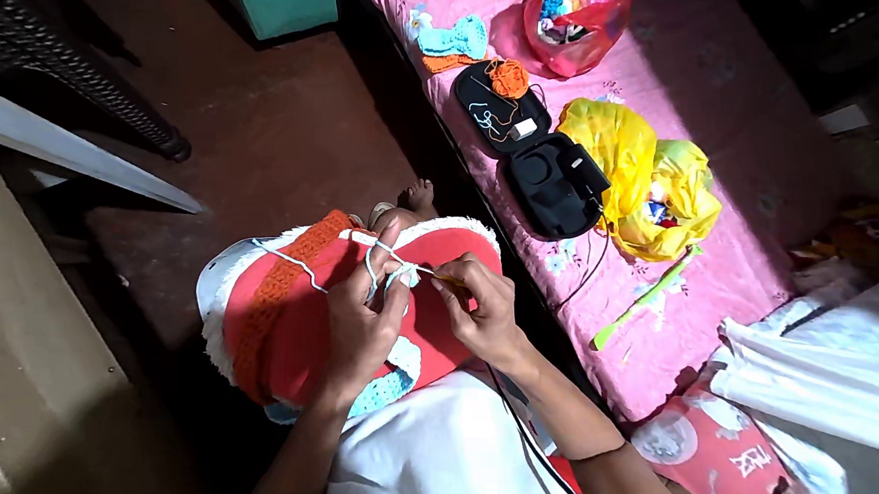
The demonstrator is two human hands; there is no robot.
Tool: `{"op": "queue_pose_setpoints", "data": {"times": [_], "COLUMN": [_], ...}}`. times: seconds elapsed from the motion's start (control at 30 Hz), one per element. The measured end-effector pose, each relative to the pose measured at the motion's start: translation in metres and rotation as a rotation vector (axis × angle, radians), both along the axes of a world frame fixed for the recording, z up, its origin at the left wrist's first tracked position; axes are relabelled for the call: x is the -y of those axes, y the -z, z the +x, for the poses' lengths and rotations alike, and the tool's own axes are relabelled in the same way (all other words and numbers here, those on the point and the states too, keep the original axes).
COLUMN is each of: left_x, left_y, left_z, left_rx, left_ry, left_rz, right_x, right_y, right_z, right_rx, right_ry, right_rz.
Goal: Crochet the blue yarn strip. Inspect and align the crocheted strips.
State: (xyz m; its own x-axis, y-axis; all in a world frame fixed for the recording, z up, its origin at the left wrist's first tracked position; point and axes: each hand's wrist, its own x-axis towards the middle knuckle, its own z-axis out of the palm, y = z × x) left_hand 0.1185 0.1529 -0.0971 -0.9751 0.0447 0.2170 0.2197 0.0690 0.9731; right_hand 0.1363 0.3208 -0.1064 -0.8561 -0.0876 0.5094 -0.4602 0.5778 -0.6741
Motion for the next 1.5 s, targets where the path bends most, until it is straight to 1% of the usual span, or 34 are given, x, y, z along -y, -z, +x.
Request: {"op": "queue_pose_setpoints", "data": {"times": [0.2, 0.3, 0.37, 0.43, 0.53, 0.6, 0.63, 0.67, 0.7, 0.73, 0.8, 0.83, 0.87, 0.9, 0.93, 1.0, 1.03, 1.07, 1.1, 1.2, 1.27, 1.3, 1.33, 1.4, 1.5], "left_x": [0.007, 0.010, 0.011, 0.011, 0.009, 0.007, 0.006, 0.004, 0.001, -0.002, -0.010, -0.013, -0.017, -0.018, -0.018, -0.013, -0.009, -0.006, -0.003, 0.003, 0.009, 0.014, 0.019, 0.027, 0.027], "left_y": [0.000, -0.002, -0.002, -0.002, 0.002, 0.007, 0.010, 0.013, 0.015, 0.016, 0.018, 0.019, 0.020, 0.020, 0.020, 0.018, 0.016, 0.013, 0.011, 0.004, -0.001, -0.002, -0.003, -0.005, -0.004], "left_z": [-0.003, -0.005, -0.005, -0.005, -0.006, -0.005, -0.004, -0.003, -0.002, 0.000, 0.004, 0.006, 0.007, 0.008, 0.007, 0.005, 0.004, 0.003, 0.002, -0.001, -0.003, -0.005, -0.008, -0.012, -0.012], "left_rx": [0.127, 0.209, 0.224, 0.233, 0.196, 0.106, 0.051, -0.006, -0.071, -0.138, -0.248, -0.293, -0.326, -0.344, -0.349, -0.302, -0.259, -0.211, -0.163, -0.013, 0.101, 0.157, 0.196, 0.229, 0.213], "left_ry": [0.046, 0.049, 0.064, 0.086, 0.087, 0.060, 0.035, -0.001, -0.042, -0.075, -0.112, -0.124, -0.136, -0.145, -0.148, -0.117, -0.081, -0.044, -0.010, 0.064, 0.079, 0.089, 0.097, 0.108, 0.106], "left_rz": [0.079, 0.122, 0.148, 0.180, 0.196, 0.081, -0.031, -0.154, -0.253, -0.331, -0.422, -0.444, -0.450, -0.436, -0.401, -0.288, -0.226, -0.167, -0.111, 0.073, 0.159, 0.184, 0.190, 0.189, 0.169], "right_x": [-0.005, -0.008, -0.010, -0.010, -0.011, -0.010, -0.010, -0.008, -0.005, -0.002, 0.003, 0.005, 0.007, 0.008, 0.008, 0.006, 0.006, 0.007, 0.007, 0.003, -0.002, -0.005, -0.009, -0.016, -0.023], "right_y": [0.002, 0.004, 0.004, 0.003, -0.006, -0.012, -0.014, -0.016, -0.018, -0.020, -0.022, -0.022, -0.024, -0.026, -0.028, -0.025, -0.022, -0.017, -0.012, 0.004, 0.010, 0.011, 0.012, 0.013, 0.008], "right_z": [-0.001, 0.000, 0.001, 0.002, 0.002, -0.002, -0.003, -0.003, -0.001, 0.000, 0.001, 0.000, -0.002, -0.004, -0.006, -0.008, -0.007, -0.006, -0.004, -0.002, -0.003, -0.004, -0.004, -0.004, -0.001], "right_rx": [-0.029, -0.010, 0.041, 0.150, 0.480, 0.715, 0.788, 0.811, 0.778, 0.706, 0.568, 0.535, 0.545, 0.586, 0.638, 0.686, 0.653, 0.573, 0.460, 0.098, -0.065, -0.113, -0.142, -0.139, 0.015], "right_ry": [-0.036, -0.065, -0.090, -0.116, -0.172, -0.204, -0.211, -0.207, -0.187, -0.154, -0.085, -0.057, -0.046, -0.056, -0.080, -0.139, -0.147, -0.135, -0.116, -0.053, -0.028, -0.020, -0.020, -0.055, -0.165], "right_rz": [0.057, 0.036, -0.019, -0.155, -0.529, -0.761, -0.839, -0.858, -0.797, -0.674, -0.463, -0.416, -0.433, -0.510, -0.634, -0.860, -0.889, -0.837, -0.715, -0.255, -0.032, 0.032, 0.069, 0.058, -0.113]}}
